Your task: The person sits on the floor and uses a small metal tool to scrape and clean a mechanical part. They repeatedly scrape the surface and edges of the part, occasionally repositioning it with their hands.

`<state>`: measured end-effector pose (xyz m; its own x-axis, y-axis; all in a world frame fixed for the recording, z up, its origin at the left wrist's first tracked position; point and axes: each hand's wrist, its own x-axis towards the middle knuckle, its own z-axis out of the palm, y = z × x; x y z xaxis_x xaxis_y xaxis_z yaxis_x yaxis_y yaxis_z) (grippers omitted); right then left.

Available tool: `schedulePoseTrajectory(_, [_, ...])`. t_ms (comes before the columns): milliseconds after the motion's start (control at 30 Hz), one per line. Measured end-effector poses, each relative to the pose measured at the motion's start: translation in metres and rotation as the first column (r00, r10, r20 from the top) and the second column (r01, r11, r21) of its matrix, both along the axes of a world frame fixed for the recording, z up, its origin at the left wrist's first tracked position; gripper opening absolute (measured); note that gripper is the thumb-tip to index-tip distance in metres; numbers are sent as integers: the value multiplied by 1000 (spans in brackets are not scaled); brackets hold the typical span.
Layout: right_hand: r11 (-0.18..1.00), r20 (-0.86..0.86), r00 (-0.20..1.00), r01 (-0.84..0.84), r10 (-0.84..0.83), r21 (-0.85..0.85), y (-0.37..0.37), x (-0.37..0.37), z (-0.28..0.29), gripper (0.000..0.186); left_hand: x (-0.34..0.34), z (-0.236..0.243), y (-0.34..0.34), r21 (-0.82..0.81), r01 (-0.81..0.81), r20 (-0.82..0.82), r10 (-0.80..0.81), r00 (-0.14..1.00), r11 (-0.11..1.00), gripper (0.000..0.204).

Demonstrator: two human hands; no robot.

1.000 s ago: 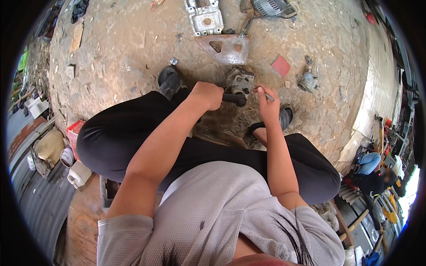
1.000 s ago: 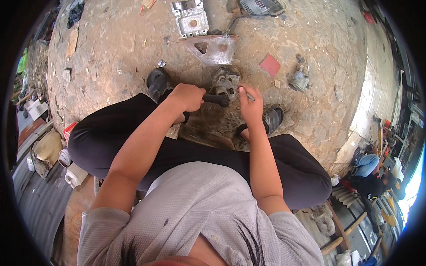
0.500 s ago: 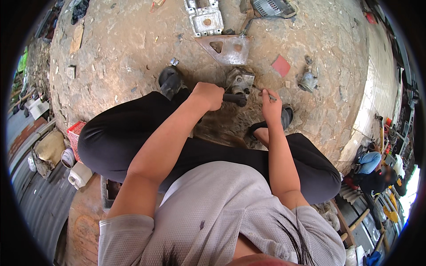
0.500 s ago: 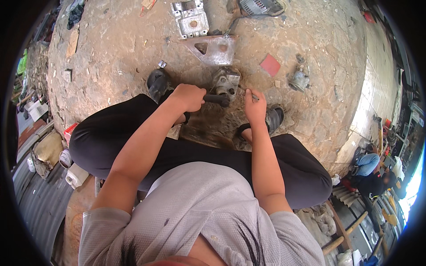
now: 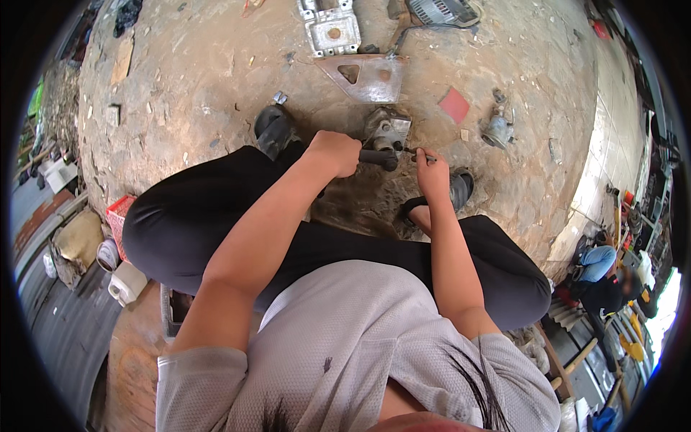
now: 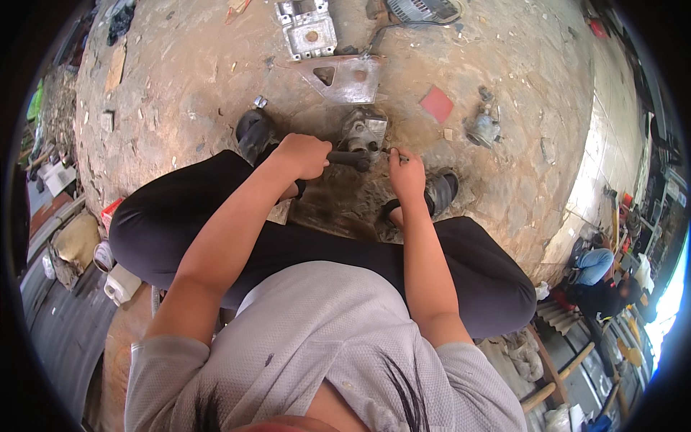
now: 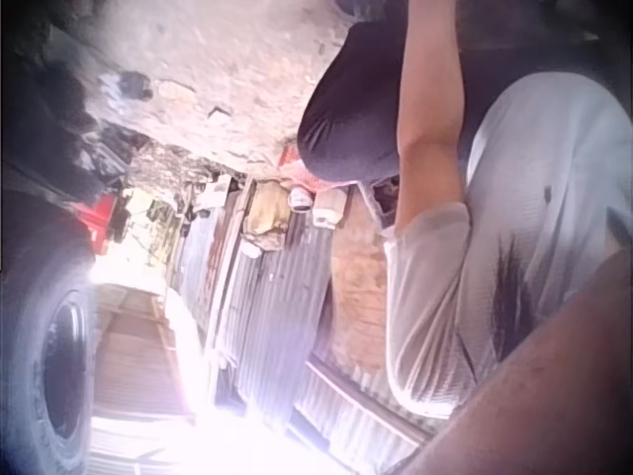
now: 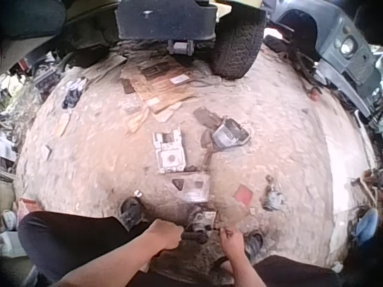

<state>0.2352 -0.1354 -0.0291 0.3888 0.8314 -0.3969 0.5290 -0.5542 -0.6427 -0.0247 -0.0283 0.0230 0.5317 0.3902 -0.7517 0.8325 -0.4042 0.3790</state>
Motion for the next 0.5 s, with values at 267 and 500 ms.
schedulePoseTrajectory(267, [993, 16, 1000, -6, 4, 121, 0, -2, -5, 27, 2, 1, 3, -11, 16, -7, -16, 1000, 1000, 27])
schedulePoseTrajectory(500, [987, -42, 999, 12, -6, 159, 10, -14, 17, 25, 1, 2, 3, -16, 10, -5, -10, 1000, 1000, 28])
